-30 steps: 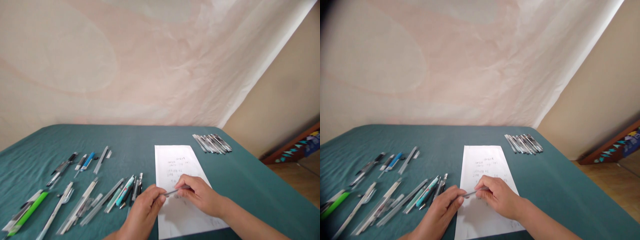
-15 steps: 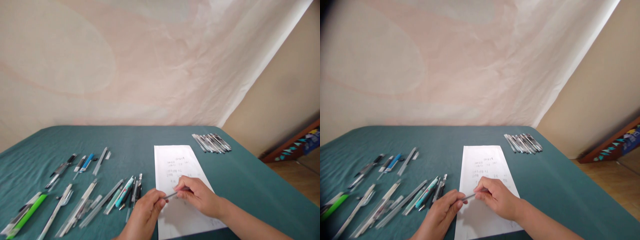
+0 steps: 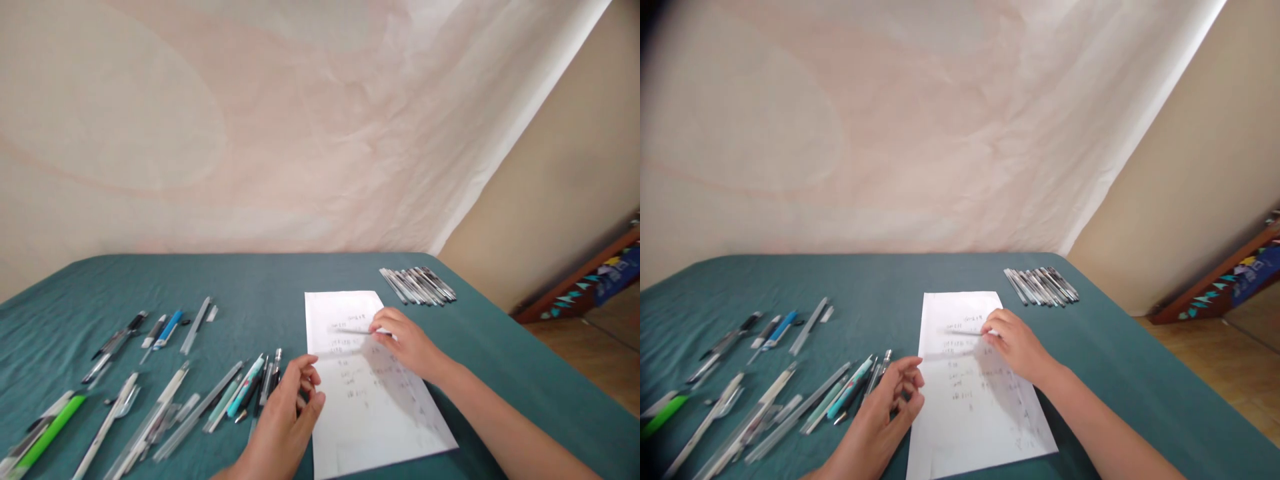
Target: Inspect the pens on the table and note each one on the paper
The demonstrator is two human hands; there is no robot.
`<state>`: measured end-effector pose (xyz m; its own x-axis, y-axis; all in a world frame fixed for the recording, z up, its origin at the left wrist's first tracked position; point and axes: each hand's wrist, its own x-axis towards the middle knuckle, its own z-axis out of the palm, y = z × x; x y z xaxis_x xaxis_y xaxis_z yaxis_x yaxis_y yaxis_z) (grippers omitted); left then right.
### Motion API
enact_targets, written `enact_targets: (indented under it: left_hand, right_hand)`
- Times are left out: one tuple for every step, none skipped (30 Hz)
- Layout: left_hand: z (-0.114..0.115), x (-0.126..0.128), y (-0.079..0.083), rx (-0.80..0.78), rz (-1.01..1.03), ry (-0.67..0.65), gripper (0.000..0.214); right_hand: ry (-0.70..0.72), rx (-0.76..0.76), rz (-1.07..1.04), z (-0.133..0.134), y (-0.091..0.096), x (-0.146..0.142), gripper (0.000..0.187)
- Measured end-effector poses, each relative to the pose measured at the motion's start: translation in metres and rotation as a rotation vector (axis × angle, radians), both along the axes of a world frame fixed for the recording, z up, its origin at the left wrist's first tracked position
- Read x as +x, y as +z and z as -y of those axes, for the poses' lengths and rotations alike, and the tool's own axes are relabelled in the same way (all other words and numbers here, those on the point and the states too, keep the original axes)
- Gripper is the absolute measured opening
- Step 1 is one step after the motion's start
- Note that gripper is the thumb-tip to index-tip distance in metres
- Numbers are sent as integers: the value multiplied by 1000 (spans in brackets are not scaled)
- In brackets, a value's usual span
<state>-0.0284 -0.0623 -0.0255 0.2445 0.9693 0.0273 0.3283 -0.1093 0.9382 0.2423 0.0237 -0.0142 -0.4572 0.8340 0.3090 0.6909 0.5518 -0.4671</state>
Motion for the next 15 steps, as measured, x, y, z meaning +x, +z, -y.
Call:
enact_targets:
  left_hand:
    - [1,0,2,13,-26,-21,33]
    - [2,-1,4,31,-52,-48,31]
    - [2,-1,6,53,-78,-82,28]
    - [2,-2,7,79,-103,-119,24]
    - [2,-3,7,106,-123,-155,20]
    - [2,-4,8,133,-137,-185,18]
    - [2,-4,7,155,-144,-206,17]
    - [2,-4,6,171,-147,-220,17]
    - [2,-5,6,182,-148,-230,17]
    - [2,-5,5,188,-146,-238,18]
    - [1,-5,4,191,-146,-244,19]
    - [1,-5,3,192,-145,-249,20]
    - [1,-5,3,194,-145,-253,21]
    - [1,-5,3,195,-145,-258,22]
    - [1,-5,3,195,-143,-261,23]
  right_hand:
    - [-114,27,12,-10,-4,11,16]
    - [-252,55,45,-22,-6,23,19]
    - [-396,80,100,-33,-9,35,20]
    - [-540,104,169,-45,-11,47,22]
    - [-612,114,194,-56,-13,57,23]
    - [-655,118,210,-66,-15,66,24]
    - [-692,120,228,-75,-17,73,24]
    - [-722,119,248,-82,-20,78,24]
    - [-746,115,268,-88,-23,82,24]
    - [-764,110,286,-93,-26,83,23]
    - [-776,104,304,-97,-29,83,22]
    - [-786,99,319,-99,-32,82,21]
    - [-792,95,332,-101,-34,81,21]
    - [-797,93,344,-102,-36,80,21]
    - [-802,93,353,-103,-37,78,21]
